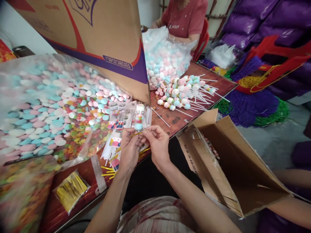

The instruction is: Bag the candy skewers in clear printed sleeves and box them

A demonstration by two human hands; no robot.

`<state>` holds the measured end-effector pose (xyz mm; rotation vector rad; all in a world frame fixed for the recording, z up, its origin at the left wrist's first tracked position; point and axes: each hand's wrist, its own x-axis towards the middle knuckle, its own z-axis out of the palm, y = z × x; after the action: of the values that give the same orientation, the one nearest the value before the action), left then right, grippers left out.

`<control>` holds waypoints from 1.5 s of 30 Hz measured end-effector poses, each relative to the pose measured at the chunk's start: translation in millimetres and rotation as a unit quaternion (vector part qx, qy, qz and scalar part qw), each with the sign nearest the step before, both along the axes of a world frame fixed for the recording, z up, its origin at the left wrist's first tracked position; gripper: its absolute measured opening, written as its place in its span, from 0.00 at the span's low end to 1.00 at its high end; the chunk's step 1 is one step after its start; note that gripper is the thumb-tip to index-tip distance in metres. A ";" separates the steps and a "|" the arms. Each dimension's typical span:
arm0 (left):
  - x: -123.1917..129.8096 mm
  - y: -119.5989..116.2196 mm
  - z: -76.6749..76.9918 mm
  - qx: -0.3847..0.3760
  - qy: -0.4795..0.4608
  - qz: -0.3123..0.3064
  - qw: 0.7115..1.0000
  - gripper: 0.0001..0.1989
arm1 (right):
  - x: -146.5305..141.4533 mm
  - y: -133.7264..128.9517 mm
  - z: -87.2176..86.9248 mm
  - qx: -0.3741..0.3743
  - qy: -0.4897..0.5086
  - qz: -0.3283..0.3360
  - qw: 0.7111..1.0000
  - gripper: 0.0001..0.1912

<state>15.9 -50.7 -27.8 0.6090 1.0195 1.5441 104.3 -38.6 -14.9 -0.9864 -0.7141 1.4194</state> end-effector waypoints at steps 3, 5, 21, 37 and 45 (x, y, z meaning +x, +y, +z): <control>6.0 -2.2 1.0 0.017 0.019 -0.011 1.000 0.10 | -1.2 -3.8 0.8 0.035 -0.086 -0.056 0.994 0.06; 8.0 -3.7 1.3 0.035 0.033 -0.024 0.999 0.09 | 0.0 -4.7 2.0 0.048 -0.131 -0.067 0.988 0.05; 10.6 8.7 6.2 -0.072 -0.146 -0.041 0.986 0.10 | 25.6 10.2 -7.3 0.030 -0.078 0.091 0.992 0.13; 17.4 -2.5 7.3 -0.016 0.118 -0.060 0.991 0.12 | 45.2 9.3 -0.3 0.206 -0.397 0.099 0.889 0.09; 11.7 5.6 8.9 -0.126 -0.090 -0.103 0.983 0.14 | 53.2 6.8 0.2 0.159 -0.310 0.131 0.928 0.08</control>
<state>27.6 -45.2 -18.9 0.3776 0.9639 1.2398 157.5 -31.7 -14.7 -1.1125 -1.5423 1.1505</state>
